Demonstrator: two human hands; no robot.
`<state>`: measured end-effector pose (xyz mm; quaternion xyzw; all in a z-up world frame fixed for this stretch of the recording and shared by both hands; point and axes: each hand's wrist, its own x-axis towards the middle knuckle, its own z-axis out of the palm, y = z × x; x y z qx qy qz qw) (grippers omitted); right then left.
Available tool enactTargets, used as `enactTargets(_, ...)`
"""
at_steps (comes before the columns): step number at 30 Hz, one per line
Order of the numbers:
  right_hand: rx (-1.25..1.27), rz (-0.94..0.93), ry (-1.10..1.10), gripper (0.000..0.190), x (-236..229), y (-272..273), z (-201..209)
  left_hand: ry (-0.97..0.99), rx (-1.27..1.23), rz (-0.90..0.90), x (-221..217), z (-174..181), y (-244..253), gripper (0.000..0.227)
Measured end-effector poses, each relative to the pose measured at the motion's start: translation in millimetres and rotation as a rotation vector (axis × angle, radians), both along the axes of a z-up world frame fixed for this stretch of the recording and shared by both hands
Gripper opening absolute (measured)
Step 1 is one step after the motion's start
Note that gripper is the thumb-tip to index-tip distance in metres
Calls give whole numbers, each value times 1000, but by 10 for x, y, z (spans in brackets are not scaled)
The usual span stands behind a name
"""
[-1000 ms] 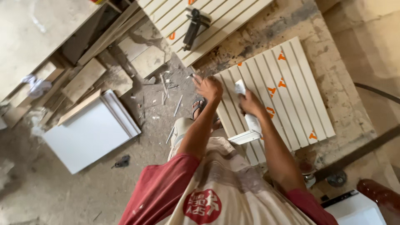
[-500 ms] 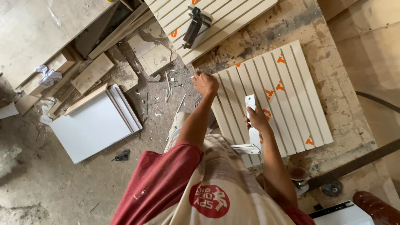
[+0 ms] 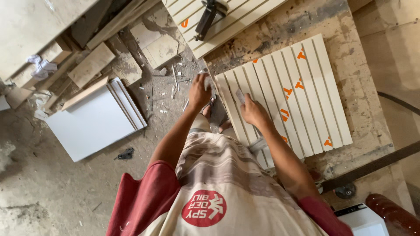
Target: The person uses a metal square and a blade to measure and score white grooved panels, then snaps off pieces while working on the floor of a workshop.
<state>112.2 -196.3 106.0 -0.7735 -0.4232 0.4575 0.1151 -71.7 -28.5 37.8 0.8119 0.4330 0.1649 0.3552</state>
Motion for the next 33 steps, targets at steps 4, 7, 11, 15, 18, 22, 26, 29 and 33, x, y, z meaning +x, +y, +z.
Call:
enactTargets(4, 23, 37, -104, 33, -226, 241, -31, 72, 103, -111, 202, 62, -57, 47)
enactTargets(7, -8, 19, -148, 39, -388, 298, -224, 147, 34, -230, 286, -322, 29, 61)
enactTargets(11, -80, -5, -261, 42, -514, 438, -539, 221, 67, -224, 348, -732, 125, 59)
enactTargets(15, -116, -48, -255, 39, -561, 685, -472, 149, 32, -208, 325, -711, 133, 56)
enactTargets(18, -135, -41, -270, 42, -580, 1020, -347, 172, 6, -238, 295, -598, 196, 54)
enactTargets(22, -140, -21, -297, 46, -528, 1298, -39, 164, -19, -246, 331, -620, 268, 49)
enactTargets(26, -35, -158, -189, 39, -323, 1173, 341, 133, -85, -223, 421, -487, 447, 41)
enactTargets(29, -71, -252, -137, 38, -240, 864, 325, 130, -136, -163, 565, -683, 398, 32)
enactTargets(33, -60, -370, -68, 41, -286, 588, 275, 101, -357, -61, 742, -1361, 274, 22)
